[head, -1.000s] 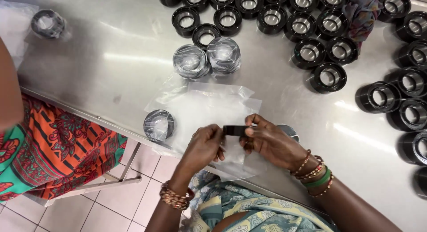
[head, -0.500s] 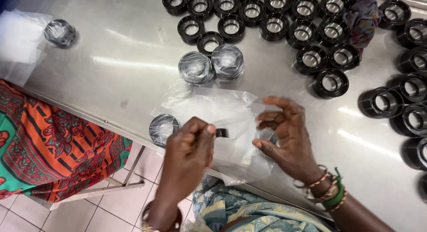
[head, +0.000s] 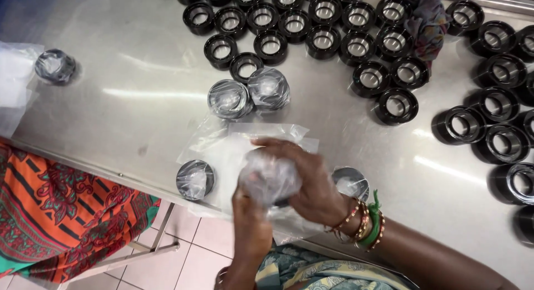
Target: Packing circular metal parts into plastic bags on a fabrication floor table.
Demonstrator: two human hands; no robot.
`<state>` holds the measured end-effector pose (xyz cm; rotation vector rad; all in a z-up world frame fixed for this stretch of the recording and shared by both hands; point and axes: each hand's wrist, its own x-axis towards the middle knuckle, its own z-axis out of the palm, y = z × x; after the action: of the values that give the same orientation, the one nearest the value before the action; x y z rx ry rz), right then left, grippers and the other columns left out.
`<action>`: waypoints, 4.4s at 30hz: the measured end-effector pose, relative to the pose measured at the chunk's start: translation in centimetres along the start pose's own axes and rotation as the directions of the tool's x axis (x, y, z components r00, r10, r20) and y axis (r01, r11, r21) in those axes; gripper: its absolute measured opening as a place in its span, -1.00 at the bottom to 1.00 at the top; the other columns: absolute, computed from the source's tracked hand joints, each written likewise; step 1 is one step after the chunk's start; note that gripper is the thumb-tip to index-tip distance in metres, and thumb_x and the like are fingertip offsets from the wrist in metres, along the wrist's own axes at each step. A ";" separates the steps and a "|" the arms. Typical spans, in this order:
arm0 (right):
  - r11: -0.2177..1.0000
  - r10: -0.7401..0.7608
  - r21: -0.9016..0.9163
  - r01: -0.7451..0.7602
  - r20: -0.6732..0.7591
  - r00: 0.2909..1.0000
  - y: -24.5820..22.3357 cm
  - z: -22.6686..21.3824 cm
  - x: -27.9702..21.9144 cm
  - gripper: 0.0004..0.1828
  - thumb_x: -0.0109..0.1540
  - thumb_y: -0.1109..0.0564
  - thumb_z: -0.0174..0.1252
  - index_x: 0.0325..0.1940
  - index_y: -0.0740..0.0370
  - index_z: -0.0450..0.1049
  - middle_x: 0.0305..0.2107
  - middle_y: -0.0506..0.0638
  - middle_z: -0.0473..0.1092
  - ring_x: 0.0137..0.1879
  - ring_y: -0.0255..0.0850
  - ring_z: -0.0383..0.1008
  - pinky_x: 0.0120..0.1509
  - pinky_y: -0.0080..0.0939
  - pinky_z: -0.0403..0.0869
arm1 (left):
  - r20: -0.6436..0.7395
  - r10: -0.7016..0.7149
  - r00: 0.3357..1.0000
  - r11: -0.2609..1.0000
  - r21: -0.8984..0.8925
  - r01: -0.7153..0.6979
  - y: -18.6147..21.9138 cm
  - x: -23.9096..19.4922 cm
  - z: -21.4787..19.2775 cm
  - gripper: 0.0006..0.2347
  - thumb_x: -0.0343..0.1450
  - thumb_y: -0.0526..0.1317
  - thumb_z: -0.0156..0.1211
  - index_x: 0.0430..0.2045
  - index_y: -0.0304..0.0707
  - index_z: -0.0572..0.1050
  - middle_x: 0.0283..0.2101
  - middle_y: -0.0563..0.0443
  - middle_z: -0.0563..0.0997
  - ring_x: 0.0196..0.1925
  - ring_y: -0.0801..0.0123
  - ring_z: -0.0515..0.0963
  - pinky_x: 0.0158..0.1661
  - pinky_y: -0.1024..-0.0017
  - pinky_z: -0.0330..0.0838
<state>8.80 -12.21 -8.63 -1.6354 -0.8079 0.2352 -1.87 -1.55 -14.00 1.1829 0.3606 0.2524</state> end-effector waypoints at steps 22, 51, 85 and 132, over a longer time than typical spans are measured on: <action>0.387 0.101 -0.911 -0.139 -0.108 0.989 11.8 -20.3 3.8 -0.09 0.10 -0.28 0.38 0.35 0.29 0.29 0.16 0.30 0.29 0.34 0.22 0.24 0.37 0.30 0.11 | 0.290 0.462 0.838 -0.626 0.776 0.077 5.4 12.8 -11.0 -0.59 0.22 -0.17 0.22 -0.04 -0.24 0.44 0.04 -0.21 0.57 0.09 -0.13 0.59 -0.15 0.11 0.53; 0.334 0.491 0.769 -0.545 0.352 0.797 3.8 -5.0 -4.1 -0.56 0.30 -0.18 0.16 -0.03 0.22 0.34 -0.30 0.08 0.48 -0.20 -0.20 0.53 -0.16 -0.23 0.51 | 0.118 -0.339 0.933 0.721 0.671 0.177 2.4 3.5 0.3 -0.83 0.39 -0.27 0.16 -0.27 -0.44 0.51 -0.61 -0.08 0.63 -0.65 0.45 0.67 -0.62 0.47 0.55; 0.982 0.175 0.106 -0.158 -0.177 0.968 0.0 -3.8 -2.4 -0.47 0.20 -0.05 0.37 0.01 0.21 0.23 -0.10 0.10 0.54 -0.28 -0.23 0.59 -0.38 -0.41 0.61 | -0.069 -0.233 0.970 0.813 0.533 0.233 12.5 0.5 0.3 -0.85 0.51 -0.20 -0.04 -0.45 -0.23 0.38 -0.67 -0.01 0.26 -0.70 0.49 0.20 -0.68 0.45 0.18; 0.407 0.193 -0.762 -0.505 -0.468 0.862 10.8 -18.7 -4.8 0.02 0.16 -0.15 0.45 0.50 0.36 0.12 0.20 0.39 0.35 0.30 0.26 0.33 0.39 0.20 0.35 | 0.221 0.096 0.970 0.086 0.969 -0.229 8.5 5.8 -3.8 -0.52 0.30 -0.24 0.30 0.09 -0.50 0.40 0.06 -0.46 0.42 0.11 -0.27 0.41 0.13 -0.06 0.31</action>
<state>19.86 -30.16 -15.41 -2.7642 -0.2696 -0.2071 1.88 6.96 -8.16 2.6807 0.2794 0.1000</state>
